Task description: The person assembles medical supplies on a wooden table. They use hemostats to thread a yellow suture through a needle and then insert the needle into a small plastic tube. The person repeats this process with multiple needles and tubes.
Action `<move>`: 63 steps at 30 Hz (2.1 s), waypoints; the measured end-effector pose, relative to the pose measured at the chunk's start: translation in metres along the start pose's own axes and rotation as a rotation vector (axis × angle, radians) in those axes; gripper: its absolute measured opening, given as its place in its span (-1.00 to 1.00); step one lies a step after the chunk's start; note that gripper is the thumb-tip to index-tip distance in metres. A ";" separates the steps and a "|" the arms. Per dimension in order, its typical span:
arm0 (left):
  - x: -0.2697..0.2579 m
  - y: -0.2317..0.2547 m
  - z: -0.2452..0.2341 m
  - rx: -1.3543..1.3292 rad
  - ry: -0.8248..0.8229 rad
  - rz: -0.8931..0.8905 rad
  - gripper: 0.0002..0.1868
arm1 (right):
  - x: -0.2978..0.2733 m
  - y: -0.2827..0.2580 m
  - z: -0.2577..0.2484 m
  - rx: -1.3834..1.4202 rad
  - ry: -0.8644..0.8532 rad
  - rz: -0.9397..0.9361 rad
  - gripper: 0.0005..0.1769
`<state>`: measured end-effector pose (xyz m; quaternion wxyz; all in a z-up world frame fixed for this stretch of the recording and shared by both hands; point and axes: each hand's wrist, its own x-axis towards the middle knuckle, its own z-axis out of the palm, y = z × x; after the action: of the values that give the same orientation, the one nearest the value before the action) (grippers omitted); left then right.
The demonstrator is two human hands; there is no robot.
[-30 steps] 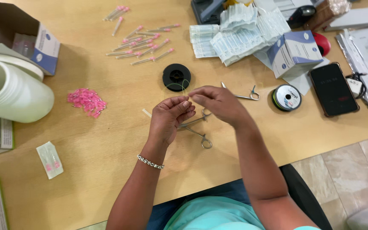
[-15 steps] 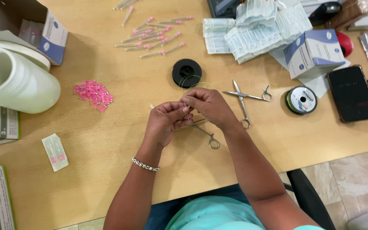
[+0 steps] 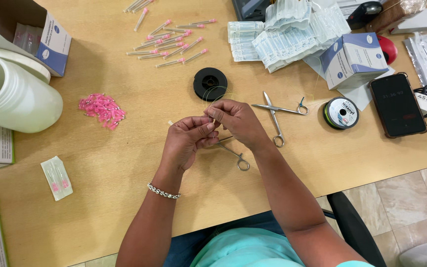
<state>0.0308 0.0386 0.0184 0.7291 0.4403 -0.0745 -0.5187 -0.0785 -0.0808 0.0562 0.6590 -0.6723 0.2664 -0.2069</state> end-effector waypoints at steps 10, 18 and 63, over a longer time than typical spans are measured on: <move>-0.004 0.003 0.007 -0.026 0.020 -0.009 -0.80 | 0.005 0.016 -0.005 0.027 -0.004 0.005 -0.92; -0.002 0.003 0.008 -0.004 0.012 -0.017 -0.80 | 0.001 -0.001 -0.002 0.019 0.002 0.016 -0.90; 0.002 0.012 -0.018 -0.053 0.046 0.088 -0.83 | -0.009 -0.019 -0.048 0.326 -0.102 -0.041 -0.29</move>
<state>0.0499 0.0478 0.0154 0.7640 0.4291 -0.0631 -0.4777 -0.1141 -0.1123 0.0778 0.7675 -0.5715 0.1818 -0.2264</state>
